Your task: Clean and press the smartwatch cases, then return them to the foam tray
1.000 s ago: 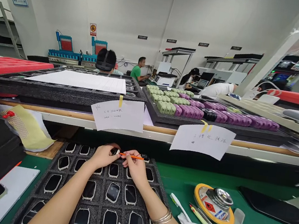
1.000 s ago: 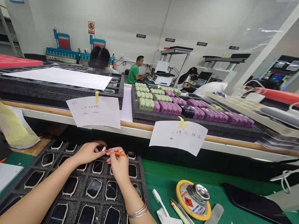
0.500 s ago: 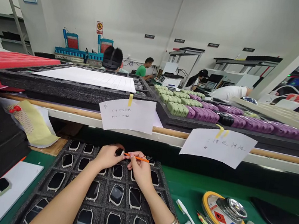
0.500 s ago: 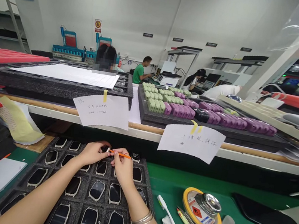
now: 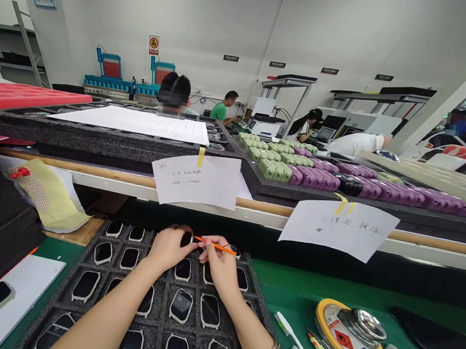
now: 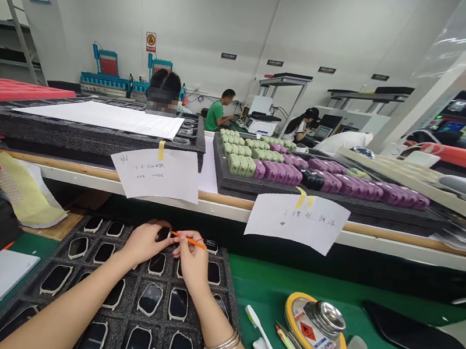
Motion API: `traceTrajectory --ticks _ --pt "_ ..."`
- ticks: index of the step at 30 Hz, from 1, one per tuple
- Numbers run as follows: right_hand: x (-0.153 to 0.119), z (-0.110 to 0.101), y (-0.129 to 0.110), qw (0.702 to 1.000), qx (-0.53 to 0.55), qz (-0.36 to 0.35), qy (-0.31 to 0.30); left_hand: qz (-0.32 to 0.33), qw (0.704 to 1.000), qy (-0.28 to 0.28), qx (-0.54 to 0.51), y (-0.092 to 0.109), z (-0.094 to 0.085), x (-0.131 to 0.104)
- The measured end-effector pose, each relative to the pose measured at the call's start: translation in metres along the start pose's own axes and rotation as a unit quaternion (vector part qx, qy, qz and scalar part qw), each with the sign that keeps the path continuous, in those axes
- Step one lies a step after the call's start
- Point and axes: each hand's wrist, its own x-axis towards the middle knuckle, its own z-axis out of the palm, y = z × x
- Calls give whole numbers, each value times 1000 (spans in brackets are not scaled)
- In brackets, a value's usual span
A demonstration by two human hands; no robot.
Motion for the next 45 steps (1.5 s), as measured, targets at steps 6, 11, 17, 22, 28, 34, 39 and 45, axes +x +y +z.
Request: traceTrajectory --ticks 6,11,17,22,28,34,39,45 --pt "13 -35 -3 993 -2 -18 116 32 998 49 28 10 6 -1" --pt "20 -43 0 989 -20 -4 147 139 990 -6 18 19 13 -2" --pt "21 -38 0 990 -41 1 134 143 988 -31 56 32 27 8" --pt "21 -41 0 991 -39 11 129 121 990 -14 72 38 31 14" --pt "22 -41 -2 989 -28 12 142 134 990 -17 45 31 29 16" --pt "23 -42 -3 990 -28 9 140 151 988 -31 21 29 31 23" --pt "25 -44 -4 990 -29 8 140 150 988 -27 -16 29 30 26" --pt "25 -43 -4 990 -51 21 129 122 988 -18 -95 24 29 26"
